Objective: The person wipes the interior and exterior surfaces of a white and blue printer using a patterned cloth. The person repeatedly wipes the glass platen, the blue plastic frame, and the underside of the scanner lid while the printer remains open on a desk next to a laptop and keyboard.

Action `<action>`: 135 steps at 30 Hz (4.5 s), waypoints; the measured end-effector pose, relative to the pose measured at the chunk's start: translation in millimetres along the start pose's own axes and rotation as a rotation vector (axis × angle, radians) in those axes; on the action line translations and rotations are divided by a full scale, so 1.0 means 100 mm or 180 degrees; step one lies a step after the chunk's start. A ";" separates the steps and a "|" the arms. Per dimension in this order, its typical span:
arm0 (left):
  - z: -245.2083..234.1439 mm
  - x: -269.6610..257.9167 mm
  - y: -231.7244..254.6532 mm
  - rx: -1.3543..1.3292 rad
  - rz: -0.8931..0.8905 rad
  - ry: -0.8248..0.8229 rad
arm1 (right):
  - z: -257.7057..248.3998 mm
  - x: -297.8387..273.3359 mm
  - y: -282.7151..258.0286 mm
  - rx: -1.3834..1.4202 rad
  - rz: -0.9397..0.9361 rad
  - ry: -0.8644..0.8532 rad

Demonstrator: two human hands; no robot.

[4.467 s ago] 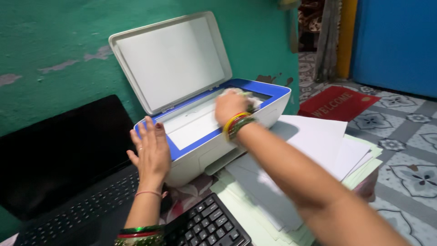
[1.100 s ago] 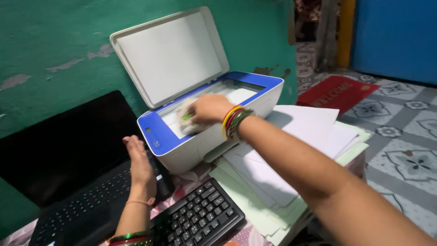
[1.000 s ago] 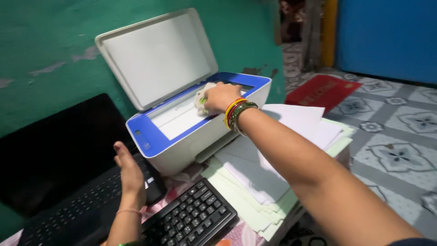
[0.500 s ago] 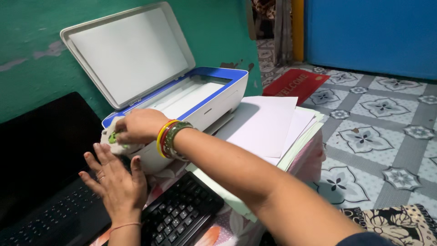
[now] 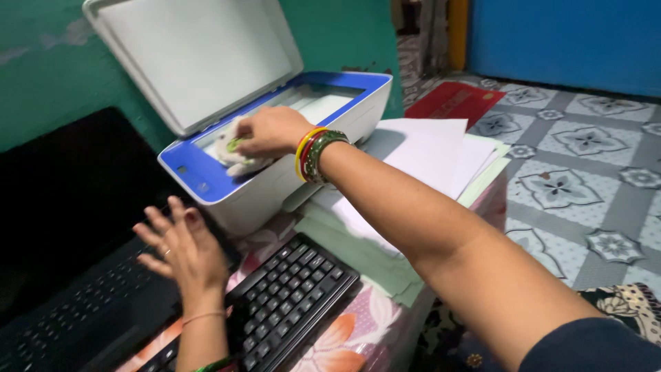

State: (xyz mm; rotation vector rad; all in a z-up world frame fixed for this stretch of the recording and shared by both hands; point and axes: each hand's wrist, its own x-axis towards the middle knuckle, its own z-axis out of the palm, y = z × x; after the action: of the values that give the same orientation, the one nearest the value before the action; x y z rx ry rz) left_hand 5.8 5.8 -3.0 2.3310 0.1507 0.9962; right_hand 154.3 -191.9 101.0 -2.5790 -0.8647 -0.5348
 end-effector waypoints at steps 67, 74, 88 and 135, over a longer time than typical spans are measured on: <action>0.00 0.06 -0.08 -0.2992 -0.1420 -0.0593 | 0.39 -0.95 0.70 -0.2238 -0.3896 0.1015; 0.00 0.08 -0.20 -0.2748 -0.0595 0.0177 | 0.01 -1.17 -0.08 -0.1317 -0.3379 0.1800; 0.07 0.14 -0.31 -0.3516 -0.0281 0.0772 | 0.35 -0.38 -1.84 -0.1082 -0.0477 0.0291; 0.56 1.28 -0.73 -0.2395 -0.1027 0.0169 | 0.58 -0.46 -0.99 0.0768 -0.0581 0.1328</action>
State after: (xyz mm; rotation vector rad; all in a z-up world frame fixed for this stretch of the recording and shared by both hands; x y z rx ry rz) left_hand 144.1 80.4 5.0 1.5379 0.1366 0.7734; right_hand 72.1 -114.5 51.8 -2.0781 -0.9500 -0.9196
